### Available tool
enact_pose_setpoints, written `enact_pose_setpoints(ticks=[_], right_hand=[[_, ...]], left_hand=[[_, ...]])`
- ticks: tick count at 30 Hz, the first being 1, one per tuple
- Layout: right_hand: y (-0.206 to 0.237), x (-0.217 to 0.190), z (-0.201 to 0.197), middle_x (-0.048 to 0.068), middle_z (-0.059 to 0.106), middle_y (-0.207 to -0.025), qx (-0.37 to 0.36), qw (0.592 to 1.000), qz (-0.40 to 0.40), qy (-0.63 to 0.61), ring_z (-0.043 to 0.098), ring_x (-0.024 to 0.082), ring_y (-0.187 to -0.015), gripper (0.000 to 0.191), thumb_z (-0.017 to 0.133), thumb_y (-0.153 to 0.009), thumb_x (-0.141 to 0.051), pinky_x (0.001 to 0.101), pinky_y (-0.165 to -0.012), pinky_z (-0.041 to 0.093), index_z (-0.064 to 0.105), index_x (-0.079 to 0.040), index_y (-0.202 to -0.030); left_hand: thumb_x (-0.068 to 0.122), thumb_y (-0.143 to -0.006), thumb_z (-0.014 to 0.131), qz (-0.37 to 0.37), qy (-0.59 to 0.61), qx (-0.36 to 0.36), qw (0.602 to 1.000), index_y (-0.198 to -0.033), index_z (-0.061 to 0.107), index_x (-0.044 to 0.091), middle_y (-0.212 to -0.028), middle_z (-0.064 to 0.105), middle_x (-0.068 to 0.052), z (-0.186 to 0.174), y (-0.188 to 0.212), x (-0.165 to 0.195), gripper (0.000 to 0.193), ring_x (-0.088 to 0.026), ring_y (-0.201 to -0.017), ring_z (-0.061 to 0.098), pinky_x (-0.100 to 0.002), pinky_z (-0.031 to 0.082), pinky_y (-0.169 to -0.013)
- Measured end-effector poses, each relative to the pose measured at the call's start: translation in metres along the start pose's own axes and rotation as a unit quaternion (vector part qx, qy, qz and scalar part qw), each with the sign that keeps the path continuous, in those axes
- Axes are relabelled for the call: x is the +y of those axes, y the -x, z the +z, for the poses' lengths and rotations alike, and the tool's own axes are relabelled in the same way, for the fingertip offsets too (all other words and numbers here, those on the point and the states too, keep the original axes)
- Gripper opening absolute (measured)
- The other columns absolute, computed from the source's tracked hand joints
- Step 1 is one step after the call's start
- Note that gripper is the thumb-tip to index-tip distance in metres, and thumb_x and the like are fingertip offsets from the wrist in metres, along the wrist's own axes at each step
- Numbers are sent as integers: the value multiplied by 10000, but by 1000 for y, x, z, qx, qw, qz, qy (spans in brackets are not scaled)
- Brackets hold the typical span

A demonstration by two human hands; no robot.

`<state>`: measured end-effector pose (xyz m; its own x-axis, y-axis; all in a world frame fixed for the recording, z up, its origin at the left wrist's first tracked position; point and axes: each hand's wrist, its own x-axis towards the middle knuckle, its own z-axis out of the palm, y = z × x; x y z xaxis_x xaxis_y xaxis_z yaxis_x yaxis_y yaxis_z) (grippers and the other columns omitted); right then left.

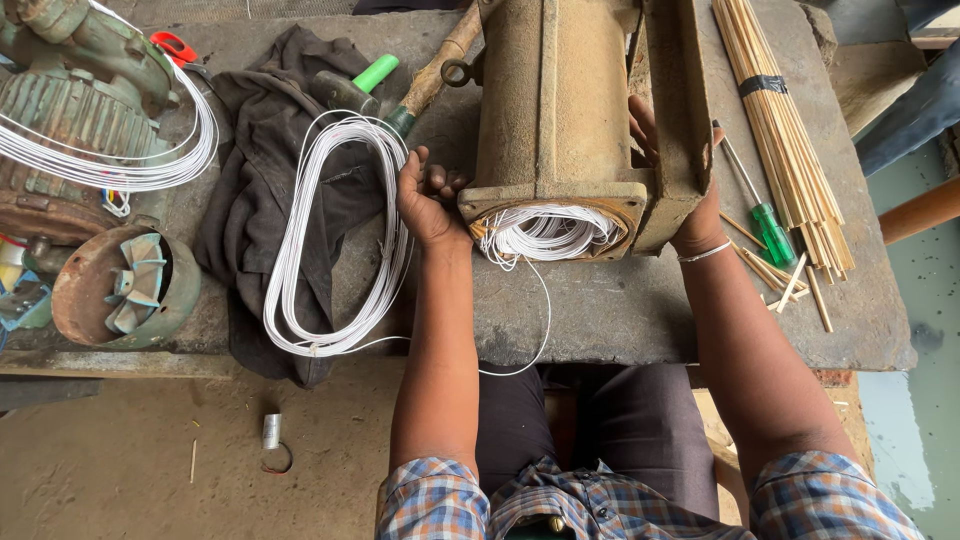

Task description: The person winds white enameled wire into an electric motor stator housing on a stone workbench. They tap a wooden stick with a mallet, pull loops of wire from a coil, gather and fold the wire by hand, and press the wound wire into the housing while feeding the loose end through.

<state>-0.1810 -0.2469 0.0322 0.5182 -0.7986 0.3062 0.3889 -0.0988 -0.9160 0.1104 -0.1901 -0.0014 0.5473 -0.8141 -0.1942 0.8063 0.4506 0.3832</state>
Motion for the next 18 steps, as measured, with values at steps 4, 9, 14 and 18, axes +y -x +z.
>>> enact_pose_setpoints(ticks=[4,9,14,18], right_hand=[[1,2,0,181,325,-1713,0,1000,-11,-1,330,329,-1582,1092,243,-931,-856,482,-1300,308,273,-41,-1658],[0,2,0,156,331,-1719,11,999,-24,26,303,303,-1611,1092,238,-938,-858,474,-1321,288,289,-32,-1651],[0,0,1,163,331,-1715,7,999,-24,34,300,307,-1607,1105,236,-928,-865,482,-1315,296,290,-30,-1649],[1,2,0,182,360,-1697,17,999,-18,35,310,308,-1604,1112,223,-921,-867,483,-1311,300,304,-28,-1646]], left_hand=[[295,-944,669,5,3,-6,1000,-987,624,114,-611,418,22,0,0,-1,192,-112,-528,382,-304,409,-547],[299,-942,664,6,-3,3,1000,-979,625,115,-606,413,25,2,2,-1,192,-112,-525,380,-305,407,-543],[295,-943,659,15,-5,8,1000,-970,624,118,-607,412,28,3,3,-1,183,-107,-524,375,-307,413,-543],[294,-938,660,15,-11,11,1000,-968,622,121,-602,409,29,3,3,0,180,-108,-524,383,-308,418,-544]])
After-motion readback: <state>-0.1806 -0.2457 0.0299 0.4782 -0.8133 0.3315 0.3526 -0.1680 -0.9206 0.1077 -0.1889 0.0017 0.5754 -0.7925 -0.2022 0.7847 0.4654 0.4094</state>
